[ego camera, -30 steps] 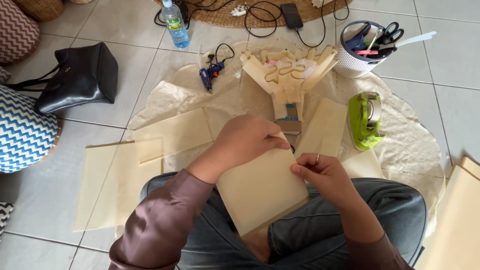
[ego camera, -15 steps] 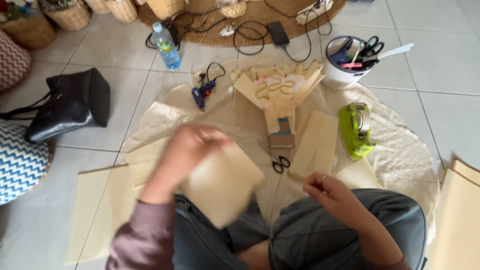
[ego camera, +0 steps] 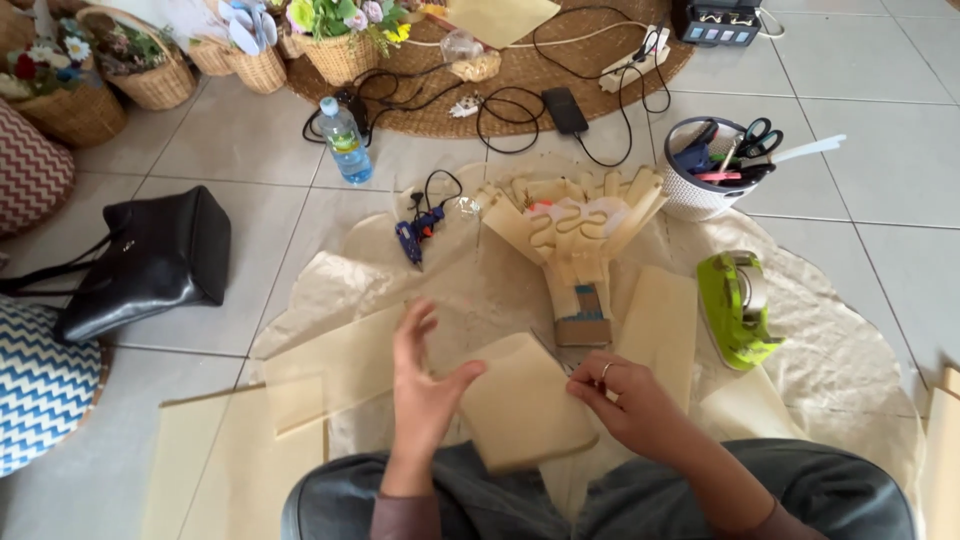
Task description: Assembling a gift bouquet by folding and cutting wrapping paper and arranging it around a teddy bear and flowers.
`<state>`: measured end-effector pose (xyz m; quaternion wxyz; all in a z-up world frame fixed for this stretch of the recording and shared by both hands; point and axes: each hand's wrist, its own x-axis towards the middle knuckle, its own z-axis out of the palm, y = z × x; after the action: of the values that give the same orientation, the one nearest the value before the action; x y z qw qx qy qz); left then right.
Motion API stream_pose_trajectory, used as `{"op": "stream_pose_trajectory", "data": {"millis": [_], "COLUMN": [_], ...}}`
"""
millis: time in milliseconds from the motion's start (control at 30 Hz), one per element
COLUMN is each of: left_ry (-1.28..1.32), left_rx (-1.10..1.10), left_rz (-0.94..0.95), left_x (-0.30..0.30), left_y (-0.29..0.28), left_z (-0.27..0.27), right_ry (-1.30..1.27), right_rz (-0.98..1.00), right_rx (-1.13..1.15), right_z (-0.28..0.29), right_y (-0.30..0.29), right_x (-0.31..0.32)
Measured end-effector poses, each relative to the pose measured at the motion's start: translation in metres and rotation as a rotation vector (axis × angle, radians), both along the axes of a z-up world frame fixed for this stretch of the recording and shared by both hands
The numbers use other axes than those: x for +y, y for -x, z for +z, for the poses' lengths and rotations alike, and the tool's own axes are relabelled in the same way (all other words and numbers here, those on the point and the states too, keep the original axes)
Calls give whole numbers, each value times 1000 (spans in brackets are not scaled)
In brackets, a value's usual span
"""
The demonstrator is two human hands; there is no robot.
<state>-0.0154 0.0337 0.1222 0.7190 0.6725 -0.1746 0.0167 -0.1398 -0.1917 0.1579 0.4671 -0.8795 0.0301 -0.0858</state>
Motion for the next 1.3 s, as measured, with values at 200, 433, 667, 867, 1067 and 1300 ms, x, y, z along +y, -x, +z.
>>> {"op": "stream_pose_trajectory", "data": {"millis": [200, 433, 667, 867, 1067, 1300], "left_ry": [257, 275, 641, 732, -481, -890], "left_rx": [800, 795, 911, 958, 469, -550], "left_rz": [-216, -59, 57, 221, 347, 501], "left_x": [-20, -24, -1, 12, 5, -8], "left_y": [-11, -20, -31, -44, -41, -26], "left_z": [-90, -111, -91, -132, -142, -60], "right_ry": [-20, -418, 788, 620, 583, 653], "right_rz": [-271, -409, -201, -330, -416, -461], "right_rx": [34, 235, 647, 637, 589, 564], "right_z": [-51, -125, -293, -292, -309, -294], "right_y": [-25, -38, -20, -28, -37, -41], "right_x": [-6, -32, -53, -48, -46, -48]}}
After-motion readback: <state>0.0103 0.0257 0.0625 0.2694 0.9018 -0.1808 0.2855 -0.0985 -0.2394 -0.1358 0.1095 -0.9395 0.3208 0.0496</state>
